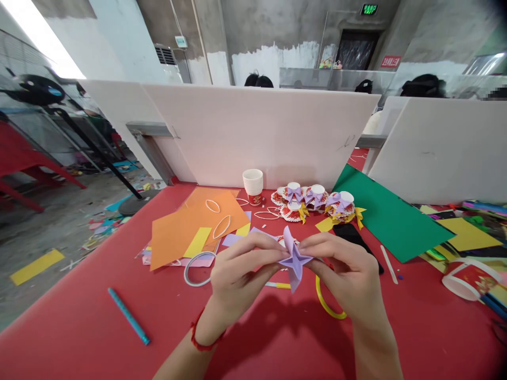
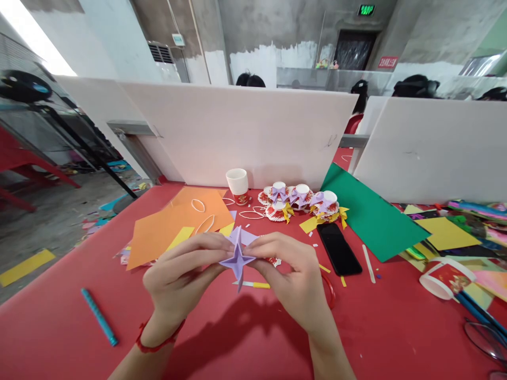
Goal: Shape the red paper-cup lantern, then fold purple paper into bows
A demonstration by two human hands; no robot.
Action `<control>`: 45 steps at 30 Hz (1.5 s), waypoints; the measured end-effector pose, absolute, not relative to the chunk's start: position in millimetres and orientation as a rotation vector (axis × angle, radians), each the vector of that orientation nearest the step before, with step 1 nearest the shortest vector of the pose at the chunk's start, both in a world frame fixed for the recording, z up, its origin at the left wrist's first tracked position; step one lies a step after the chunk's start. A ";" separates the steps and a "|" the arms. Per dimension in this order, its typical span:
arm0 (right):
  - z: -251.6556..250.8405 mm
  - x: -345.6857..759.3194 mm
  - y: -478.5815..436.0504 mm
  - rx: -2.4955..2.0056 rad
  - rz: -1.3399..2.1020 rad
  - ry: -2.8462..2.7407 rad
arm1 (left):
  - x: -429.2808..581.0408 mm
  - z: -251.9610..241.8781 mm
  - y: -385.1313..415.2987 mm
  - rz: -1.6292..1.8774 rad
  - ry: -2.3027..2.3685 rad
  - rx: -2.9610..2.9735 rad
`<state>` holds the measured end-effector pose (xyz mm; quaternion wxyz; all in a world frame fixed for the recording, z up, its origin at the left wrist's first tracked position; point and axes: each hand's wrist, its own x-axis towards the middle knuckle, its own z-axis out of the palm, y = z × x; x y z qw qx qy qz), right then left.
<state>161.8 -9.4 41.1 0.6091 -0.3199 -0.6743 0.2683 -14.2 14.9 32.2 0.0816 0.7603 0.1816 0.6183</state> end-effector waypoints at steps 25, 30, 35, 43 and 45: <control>42.9 161.5 -13.8 -0.721 0.483 -1.660 | -17.3 32.9 10.5 1.751 0.529 2.292; 40.8 161.1 -13.2 -0.747 0.485 -1.704 | -19.4 34.5 9.0 1.682 0.552 2.407; 37.5 158.7 -12.4 -0.747 0.500 -1.700 | -14.8 32.9 6.9 1.822 0.553 2.394; 38.9 156.4 -12.1 -0.690 0.464 -1.654 | -17.4 34.0 9.5 1.903 0.493 2.356; 39.9 157.9 -12.3 -0.680 0.438 -1.680 | -19.3 33.6 10.6 1.879 0.499 2.359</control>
